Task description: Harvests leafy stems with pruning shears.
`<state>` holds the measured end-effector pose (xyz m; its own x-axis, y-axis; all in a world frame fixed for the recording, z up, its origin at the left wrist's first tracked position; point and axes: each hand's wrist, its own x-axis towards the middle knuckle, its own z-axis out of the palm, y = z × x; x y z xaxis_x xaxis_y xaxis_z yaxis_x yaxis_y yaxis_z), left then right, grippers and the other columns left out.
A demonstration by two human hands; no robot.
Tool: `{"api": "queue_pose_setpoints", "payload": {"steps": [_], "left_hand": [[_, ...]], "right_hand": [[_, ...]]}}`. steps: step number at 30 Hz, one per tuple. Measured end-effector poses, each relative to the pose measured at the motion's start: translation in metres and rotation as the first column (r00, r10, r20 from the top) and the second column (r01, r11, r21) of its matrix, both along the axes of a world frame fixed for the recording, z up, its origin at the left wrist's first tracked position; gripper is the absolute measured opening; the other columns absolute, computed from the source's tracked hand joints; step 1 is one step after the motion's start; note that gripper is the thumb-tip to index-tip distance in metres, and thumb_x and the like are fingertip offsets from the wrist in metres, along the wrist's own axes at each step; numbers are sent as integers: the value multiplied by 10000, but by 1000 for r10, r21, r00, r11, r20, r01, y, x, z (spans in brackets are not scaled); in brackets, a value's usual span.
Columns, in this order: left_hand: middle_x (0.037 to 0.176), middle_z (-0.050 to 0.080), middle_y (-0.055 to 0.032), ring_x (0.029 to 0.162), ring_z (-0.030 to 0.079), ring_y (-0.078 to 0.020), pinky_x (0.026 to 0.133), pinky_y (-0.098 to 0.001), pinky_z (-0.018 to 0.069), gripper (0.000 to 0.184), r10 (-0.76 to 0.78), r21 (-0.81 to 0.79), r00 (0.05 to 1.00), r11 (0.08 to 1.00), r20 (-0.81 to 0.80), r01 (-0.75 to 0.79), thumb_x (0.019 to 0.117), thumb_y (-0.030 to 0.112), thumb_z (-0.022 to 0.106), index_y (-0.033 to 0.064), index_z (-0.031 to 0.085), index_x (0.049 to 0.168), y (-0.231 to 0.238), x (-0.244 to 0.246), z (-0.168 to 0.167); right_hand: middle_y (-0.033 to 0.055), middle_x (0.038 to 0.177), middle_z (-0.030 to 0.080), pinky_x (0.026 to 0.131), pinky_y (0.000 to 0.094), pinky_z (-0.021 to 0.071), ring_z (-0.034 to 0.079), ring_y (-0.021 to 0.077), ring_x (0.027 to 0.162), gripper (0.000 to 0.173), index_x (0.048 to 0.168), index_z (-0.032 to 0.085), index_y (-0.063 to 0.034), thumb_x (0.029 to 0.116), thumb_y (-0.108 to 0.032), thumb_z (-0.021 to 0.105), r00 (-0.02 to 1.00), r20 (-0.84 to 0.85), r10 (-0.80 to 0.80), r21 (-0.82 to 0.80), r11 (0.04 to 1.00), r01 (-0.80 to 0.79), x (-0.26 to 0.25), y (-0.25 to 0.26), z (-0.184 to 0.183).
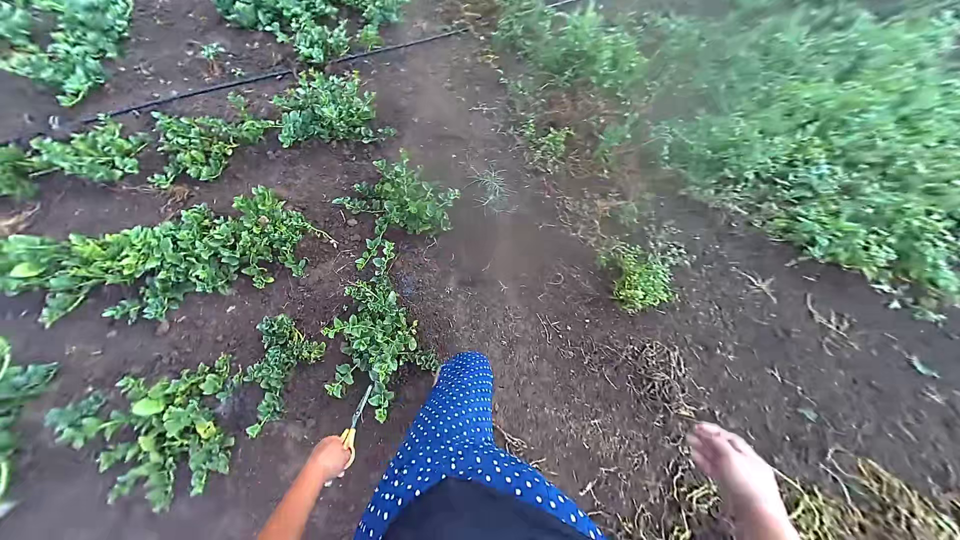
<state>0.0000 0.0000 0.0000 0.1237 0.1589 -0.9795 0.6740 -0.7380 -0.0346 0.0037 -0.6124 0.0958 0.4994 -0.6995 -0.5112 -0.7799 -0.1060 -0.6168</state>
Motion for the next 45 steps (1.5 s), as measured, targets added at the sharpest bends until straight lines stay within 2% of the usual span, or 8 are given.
{"api": "queue_pose_setpoints", "payload": {"steps": [5,13,20,27,34,39,42,45], "left_hand": [[1166,675,-236,1025,685,-317,915,-486,540,358,58,35,991,998,-120,-54,1056,222,542,-73,600,1250,-45,37,-29],[1260,651,-262,1112,670,-373,965,-546,524,433,441,-143,890,894,115,-425,1071,273,533,-39,560,1370,-120,176,-29],[1283,642,-248,1149,660,-358,996,-511,525,420,734,-198,639,678,229,-708,1033,171,610,-33,527,1391,-155,258,-25],[1264,655,-273,1208,629,-422,1045,-595,471,493,763,66,523,542,380,-838,984,216,694,-22,550,1390,-151,324,-64],[1252,661,-278,1214,625,-445,1044,-614,467,449,737,186,584,555,341,-810,996,243,682,-18,584,1348,-99,381,-91],[1274,659,-268,1212,636,-436,1033,-607,483,426,724,179,617,593,308,-785,1047,242,574,5,556,1401,-31,431,-169],[1345,628,-259,1252,618,-421,1068,-587,467,471,733,182,591,565,336,-805,1077,225,504,21,464,1499,11,462,-244],[1346,621,-270,1254,611,-427,1075,-589,463,547,753,186,499,467,430,-865,1033,223,596,11,444,1514,49,490,-335]], "right_hand": [[164,1228,610,805,317,550,653,148,943,335,1352,526,33,1084,-141,425,975,157,156,90,981,-172,169,12,-22],[195,1170,632,794,342,542,647,170,895,319,1321,551,61,1083,-139,482,920,-70,386,207,908,-366,283,4,-91],[191,1141,628,749,339,530,626,168,850,289,1293,569,60,1080,-118,486,849,-179,498,190,864,-466,434,-8,-104],[248,1252,623,909,427,523,646,279,1050,323,1335,556,56,1089,-139,480,570,-231,789,293,615,-732,634,86,-142],[212,1184,647,875,364,530,652,215,983,285,1285,578,67,1074,-108,503,283,-225,932,468,358,-808,691,233,-155],[165,1087,675,826,337,563,675,175,904,234,1211,602,77,1052,-70,511,305,-157,939,561,339,-755,673,307,-216],[130,1066,683,804,309,574,684,152,889,194,1160,616,65,1028,-41,522,308,-134,942,635,320,-703,661,340,-277],[114,1059,690,801,301,585,696,146,885,193,1156,604,57,1004,-20,512,385,-116,915,689,354,-633,653,372,-349]]}}
